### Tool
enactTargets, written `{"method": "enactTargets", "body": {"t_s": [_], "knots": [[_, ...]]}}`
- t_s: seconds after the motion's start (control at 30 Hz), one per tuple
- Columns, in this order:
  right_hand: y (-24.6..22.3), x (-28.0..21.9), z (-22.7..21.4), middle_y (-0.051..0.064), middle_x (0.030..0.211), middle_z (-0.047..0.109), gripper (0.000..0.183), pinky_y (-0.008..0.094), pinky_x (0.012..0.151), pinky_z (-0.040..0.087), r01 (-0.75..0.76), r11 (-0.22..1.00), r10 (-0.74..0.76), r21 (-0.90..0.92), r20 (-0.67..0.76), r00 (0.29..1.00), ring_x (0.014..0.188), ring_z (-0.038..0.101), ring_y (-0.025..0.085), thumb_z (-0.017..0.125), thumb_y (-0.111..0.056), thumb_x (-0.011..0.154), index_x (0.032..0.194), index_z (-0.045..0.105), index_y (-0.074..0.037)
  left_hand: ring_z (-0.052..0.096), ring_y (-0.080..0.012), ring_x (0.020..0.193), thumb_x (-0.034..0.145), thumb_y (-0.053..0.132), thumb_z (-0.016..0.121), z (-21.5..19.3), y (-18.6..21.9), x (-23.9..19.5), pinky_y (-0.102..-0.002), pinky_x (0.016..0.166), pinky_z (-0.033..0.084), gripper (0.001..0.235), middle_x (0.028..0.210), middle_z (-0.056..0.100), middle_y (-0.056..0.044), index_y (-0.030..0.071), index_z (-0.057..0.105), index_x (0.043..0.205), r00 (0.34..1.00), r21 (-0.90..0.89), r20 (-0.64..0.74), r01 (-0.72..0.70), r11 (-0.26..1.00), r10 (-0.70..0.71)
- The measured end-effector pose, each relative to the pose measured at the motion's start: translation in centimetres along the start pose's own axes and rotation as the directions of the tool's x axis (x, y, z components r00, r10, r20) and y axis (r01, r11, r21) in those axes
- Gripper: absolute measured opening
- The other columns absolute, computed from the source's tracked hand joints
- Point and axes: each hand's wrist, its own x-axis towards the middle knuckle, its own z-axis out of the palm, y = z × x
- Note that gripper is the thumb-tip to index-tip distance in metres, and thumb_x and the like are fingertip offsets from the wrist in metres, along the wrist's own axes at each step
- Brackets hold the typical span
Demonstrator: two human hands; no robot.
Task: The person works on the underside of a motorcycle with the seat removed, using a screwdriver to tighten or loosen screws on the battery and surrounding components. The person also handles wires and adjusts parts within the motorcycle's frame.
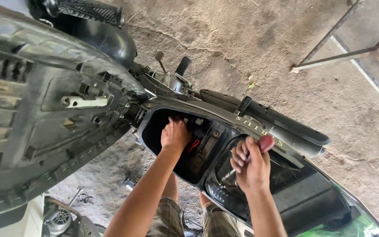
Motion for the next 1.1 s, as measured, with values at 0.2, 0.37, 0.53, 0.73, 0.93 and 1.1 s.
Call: {"method": "enactTargets", "body": {"t_s": [0.2,0.37,0.53,0.73,0.93,1.1], "knots": [[-0.5,2.9,1.7,-0.003,0.062,0.042,0.035,0.025,0.04,0.028,0.101,0.988,-0.107,-0.114,-0.046,0.993,0.048,0.038,0.008,0.067,-0.026,0.098,0.073,0.046,-0.012,0.073,-0.0331,0.109,0.096,0.022,0.063,-1.4,0.0,-0.2,-0.041,0.09,0.061,0.028,0.127,0.066,-0.025,0.005,0.073,0.116,0.998,0.025,0.052,-0.025,0.999,0.024],[-0.4,4.8,1.7,-0.003,0.054,0.039,0.045,0.026,0.036,0.026,0.142,0.96,-0.147,-0.241,-0.001,0.989,0.041,0.037,0.008,0.07,-0.025,0.098,0.065,0.043,-0.01,0.067,-0.0355,0.113,0.09,0.022,0.067,-1.3,0.2,0.9,-0.045,0.093,0.056,0.031,0.123,0.065,-0.021,0.007,0.069,0.117,1.0,-0.074,0.007,0.013,0.997,-0.013],[0.4,5.1,1.3,-0.001,0.052,0.038,0.045,0.027,0.033,0.025,0.203,0.955,-0.2,-0.216,0.035,0.979,0.038,0.037,0.01,0.068,-0.023,0.099,0.064,0.044,-0.008,0.064,-0.0368,0.119,0.082,0.042,0.083,-3.7,-0.2,-0.2,-0.044,0.101,0.053,0.052,0.124,0.067,-0.021,0.005,0.071,0.117,0.997,-0.162,0.077,0.0,0.987,0.013],[0.2,4.9,1.3,-0.003,0.054,0.037,0.033,0.026,0.035,0.025,0.181,0.972,-0.175,-0.151,0.057,0.983,0.04,0.034,0.008,0.066,-0.02,0.098,0.072,0.05,-0.008,0.068,-0.04,0.11,0.065,0.037,0.096,-2.9,-2.2,0.0,-0.044,0.093,0.058,0.068,0.117,0.067,-0.025,-0.001,0.069,0.114,0.999,-0.229,-0.046,-0.032,0.973,0.022],[0.2,4.6,1.5,-0.003,0.055,0.038,0.032,0.026,0.035,0.025,0.216,0.966,-0.207,-0.142,0.078,0.975,0.04,0.034,0.009,0.067,-0.02,0.098,0.073,0.051,-0.008,0.071,-0.0394,0.112,0.067,0.043,0.096,-8.6,-2.1,-1.8,-0.044,0.095,0.06,0.078,0.119,0.069,-0.028,-0.008,0.068,0.118,0.99,-0.205,0.138,0.062,0.977,-0.034],[-0.1,4.3,2.1,-0.003,0.055,0.038,0.032,0.026,0.035,0.025,0.207,0.967,-0.197,-0.152,0.077,0.977,0.041,0.034,0.008,0.067,-0.02,0.098,0.074,0.05,-0.008,0.068,-0.0408,0.11,0.063,0.041,0.096,-5.8,-4.1,0.4,-0.044,0.094,0.058,0.081,0.12,0.066,-0.03,-0.008,0.065,0.119,0.994,-0.247,0.001,-0.104,0.964,0.107]]}}
